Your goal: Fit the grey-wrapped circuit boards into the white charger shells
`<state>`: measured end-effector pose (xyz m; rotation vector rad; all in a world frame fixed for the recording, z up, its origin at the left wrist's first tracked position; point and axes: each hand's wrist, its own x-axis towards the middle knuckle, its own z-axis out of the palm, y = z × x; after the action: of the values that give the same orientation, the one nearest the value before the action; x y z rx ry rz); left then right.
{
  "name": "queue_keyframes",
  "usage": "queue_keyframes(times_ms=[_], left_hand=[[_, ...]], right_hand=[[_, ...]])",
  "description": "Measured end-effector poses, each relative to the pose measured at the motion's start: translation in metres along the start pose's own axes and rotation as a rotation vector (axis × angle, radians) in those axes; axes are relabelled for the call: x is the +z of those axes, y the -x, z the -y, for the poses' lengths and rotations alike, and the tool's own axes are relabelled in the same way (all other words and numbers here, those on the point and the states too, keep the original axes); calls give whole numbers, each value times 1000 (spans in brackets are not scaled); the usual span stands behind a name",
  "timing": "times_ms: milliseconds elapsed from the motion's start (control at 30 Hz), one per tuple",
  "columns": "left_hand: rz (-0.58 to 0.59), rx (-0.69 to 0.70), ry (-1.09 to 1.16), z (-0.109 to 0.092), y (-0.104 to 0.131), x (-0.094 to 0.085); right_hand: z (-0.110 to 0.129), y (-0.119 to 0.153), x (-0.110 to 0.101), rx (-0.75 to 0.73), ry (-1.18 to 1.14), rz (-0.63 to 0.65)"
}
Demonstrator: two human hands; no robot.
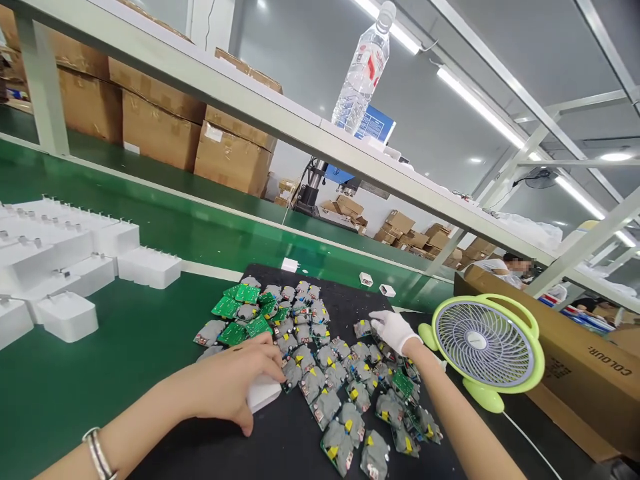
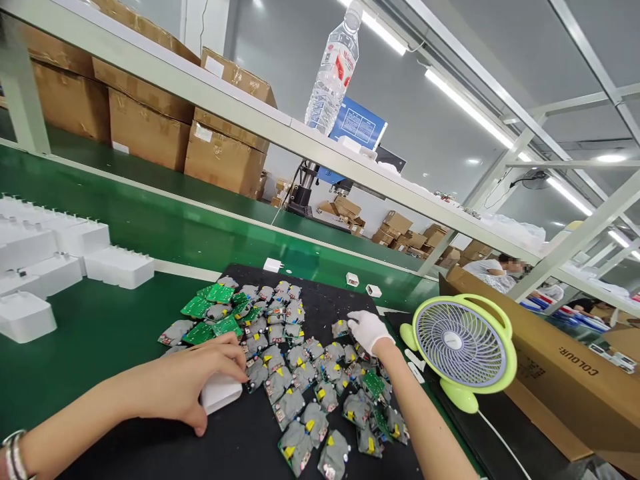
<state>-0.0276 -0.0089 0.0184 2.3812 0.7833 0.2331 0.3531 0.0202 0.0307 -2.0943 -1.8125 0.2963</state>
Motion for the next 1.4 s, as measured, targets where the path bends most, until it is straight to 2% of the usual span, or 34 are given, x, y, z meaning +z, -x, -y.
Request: queue_keyframes(times_ms=[67,167,233,300,400,467,600,767,900,933,1000,1100,1167,1333,1400], left_hand=[[4,18,12,1,0,0],[36,5,44,3,2,0],[60,-41,73,5,5,-1],[64,-82,104,5,7,-2],[5,-79,129,2,6,-3],[-75,-44,149,-1,3,-1],[-324,-14,248,-4,-9,6],[-552,-47,432,-1,-19,12],[-624,-51,503,-1,-19,14],[-624,-48,504,-1,-20,15],[-617,-45,506,-3,-21,21],[-596,-71,514,-6,-23,30],[-577,-93,506,-8,-24,34],[-472,-79,489,-15,-22,33],[-441,-80,480,-17,-21,32]], right_hand=[[-7,-5,-3,0,43,33],[-13,-8,-3,-53,48,146],[-14,-9,3,-94,56,201],[-14,-13,11,-108,74,201],[-11,-21,24,-89,87,181],[-5,-27,28,-69,79,164],[24,-19,25,-102,-8,94],[86,28,18,-316,-245,18],[127,60,30,-524,-377,-52],[133,65,37,-531,-406,-76],[143,74,55,-453,-541,-90],[145,86,79,-288,-817,8],[141,92,82,-240,-887,115],[121,91,50,-231,-786,548],[116,87,41,-295,-736,585]])
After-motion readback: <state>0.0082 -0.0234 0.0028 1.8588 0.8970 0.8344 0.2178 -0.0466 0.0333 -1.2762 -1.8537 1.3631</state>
